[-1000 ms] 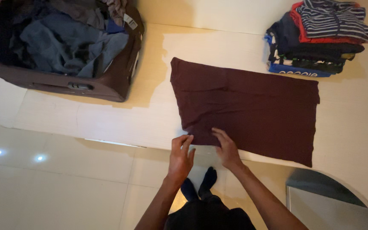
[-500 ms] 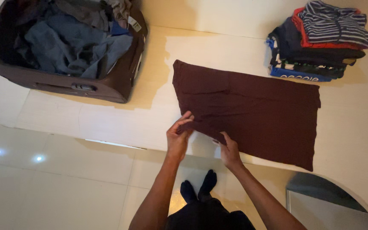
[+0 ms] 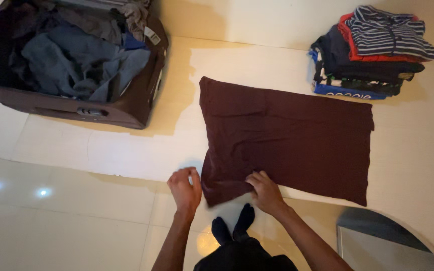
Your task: The person removes clothing from a suitcase and folds a red t-shirt and a dark shirt by hand on a white surface, placing them on a stack of folded clothes.
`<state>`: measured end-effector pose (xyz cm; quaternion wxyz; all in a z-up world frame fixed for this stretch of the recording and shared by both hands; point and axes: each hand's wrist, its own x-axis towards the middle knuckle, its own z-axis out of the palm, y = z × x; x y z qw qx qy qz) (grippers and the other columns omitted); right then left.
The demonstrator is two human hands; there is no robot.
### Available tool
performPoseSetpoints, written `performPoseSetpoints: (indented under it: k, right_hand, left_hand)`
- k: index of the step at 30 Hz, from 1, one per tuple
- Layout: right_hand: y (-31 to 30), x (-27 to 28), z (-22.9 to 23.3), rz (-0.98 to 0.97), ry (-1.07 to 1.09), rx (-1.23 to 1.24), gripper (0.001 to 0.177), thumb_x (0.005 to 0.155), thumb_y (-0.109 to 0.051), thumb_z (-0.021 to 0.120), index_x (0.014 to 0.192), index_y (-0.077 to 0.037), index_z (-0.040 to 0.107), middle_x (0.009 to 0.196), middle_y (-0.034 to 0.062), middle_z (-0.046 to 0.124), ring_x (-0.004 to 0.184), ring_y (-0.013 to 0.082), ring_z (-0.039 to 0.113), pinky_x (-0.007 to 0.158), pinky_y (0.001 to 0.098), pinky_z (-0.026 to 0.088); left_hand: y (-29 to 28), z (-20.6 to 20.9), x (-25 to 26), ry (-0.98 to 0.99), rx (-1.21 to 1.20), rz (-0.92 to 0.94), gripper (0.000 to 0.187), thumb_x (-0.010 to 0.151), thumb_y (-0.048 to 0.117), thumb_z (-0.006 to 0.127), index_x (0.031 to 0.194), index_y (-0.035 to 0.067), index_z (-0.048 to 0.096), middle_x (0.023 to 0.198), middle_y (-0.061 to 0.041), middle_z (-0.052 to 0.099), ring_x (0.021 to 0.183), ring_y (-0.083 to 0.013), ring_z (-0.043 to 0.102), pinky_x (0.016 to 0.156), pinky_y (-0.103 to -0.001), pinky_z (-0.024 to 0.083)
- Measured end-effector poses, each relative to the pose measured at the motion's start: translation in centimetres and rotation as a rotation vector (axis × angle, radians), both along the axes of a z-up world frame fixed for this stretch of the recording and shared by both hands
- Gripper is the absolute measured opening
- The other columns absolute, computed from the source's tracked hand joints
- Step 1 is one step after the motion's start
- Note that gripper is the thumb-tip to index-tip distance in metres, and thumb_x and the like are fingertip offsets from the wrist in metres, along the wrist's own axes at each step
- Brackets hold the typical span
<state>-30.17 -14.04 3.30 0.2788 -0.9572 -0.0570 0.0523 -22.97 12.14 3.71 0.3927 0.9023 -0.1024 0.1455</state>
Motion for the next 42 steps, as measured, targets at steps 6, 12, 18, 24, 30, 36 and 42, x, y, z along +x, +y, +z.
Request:
performPoseSetpoints:
  k: [6, 12, 18, 24, 30, 36, 42]
  right_hand:
    - [-0.8, -0.2, -1.7, -0.164, -0.074, 0.281, 0.035, 0.086, -0.004, 0.064, 0.120, 0.001, 0.065, 0.115, 0.0192, 0.059, 0.109, 0.0354, 0.061, 0.094, 0.0423, 0.049]
    - [-1.2, -0.3, -2.3, -0.255, -0.104, 0.401, 0.036, 0.084, -0.006, 0.057, 0.117, 0.004, 0.062, 0.117, 0.0201, 0.060, 0.108, 0.0360, 0.062, 0.095, 0.0429, 0.050]
    - [-1.8, -0.1, -0.6, -0.093, -0.100, 0.296, 0.045, 0.084, -0.018, 0.055, 0.121, 0.003, 0.066, 0.120, 0.0214, 0.061, 0.116, 0.0364, 0.057, 0.098, 0.0443, 0.047]
    - [-4.8, 2.3, -2.0, 0.209, 0.000, 0.234, 0.052, 0.079, -0.026, 0.056, 0.120, 0.005, 0.067, 0.120, 0.0193, 0.068, 0.108, 0.0347, 0.055, 0.092, 0.0428, 0.050]
    - [-3.1, 9.6, -3.2, -0.148, -0.032, -0.049, 0.052, 0.107, -0.052, 0.035, 0.116, -0.011, 0.066, 0.125, 0.0080, 0.067, 0.119, 0.0263, 0.056, 0.106, 0.0424, 0.044]
    - [2.0, 15.3, -1.3, 0.128, -0.061, -0.501, 0.081, 0.098, -0.067, 0.037, 0.162, -0.024, 0.017, 0.170, 0.0099, 0.004, 0.154, 0.0394, 0.002, 0.118, 0.0684, 0.007]
    - [2.3, 15.1, -0.7, 0.156, 0.166, -0.513, 0.086, 0.095, -0.073, 0.037, 0.164, -0.029, 0.009, 0.172, 0.0072, -0.008, 0.157, 0.0372, -0.008, 0.118, 0.0710, -0.001]
  left_hand:
    - [-5.7, -0.1, 7.9, 0.640, 0.273, 0.157, 0.052, 0.102, 0.051, 0.066, 0.106, -0.001, 0.068, 0.110, -0.026, 0.071, 0.105, -0.0435, 0.068, 0.089, -0.052, 0.054]
    - [-8.2, -1.7, 10.3, 0.870, 0.303, 0.120, 0.036, 0.083, 0.026, 0.071, 0.112, 0.005, 0.071, 0.117, -0.020, 0.071, 0.114, -0.0379, 0.069, 0.094, -0.048, 0.058]
    - [-8.4, -4.5, 10.4, 1.060, -0.458, 0.254, 0.025, 0.090, 0.007, 0.051, 0.095, -0.010, 0.068, 0.098, -0.026, 0.072, 0.079, -0.0364, 0.075, 0.056, -0.043, 0.066]
    - [-7.6, -8.9, 11.0, 1.163, -0.973, 0.144, 0.017, 0.088, 0.001, 0.053, 0.084, -0.009, 0.067, 0.078, -0.020, 0.066, 0.050, -0.0205, 0.051, 0.036, -0.030, 0.038]
    - [-7.4, -7.0, 11.2, 1.275, -1.073, 0.136, 0.022, 0.096, 0.027, 0.058, 0.085, 0.009, 0.065, 0.069, -0.001, 0.055, 0.053, -0.0121, 0.044, 0.039, -0.028, 0.032]
    - [-5.6, -3.7, 9.5, 0.804, -0.976, 0.193, 0.020, 0.089, 0.023, 0.076, 0.092, 0.003, 0.076, 0.081, -0.003, 0.073, 0.069, -0.0117, 0.064, 0.062, -0.027, 0.053]
    - [-2.3, -3.9, 8.4, 0.382, -0.418, 0.499, 0.027, 0.086, 0.028, 0.074, 0.087, 0.001, 0.071, 0.071, -0.015, 0.072, 0.065, -0.0257, 0.068, 0.068, -0.039, 0.056]
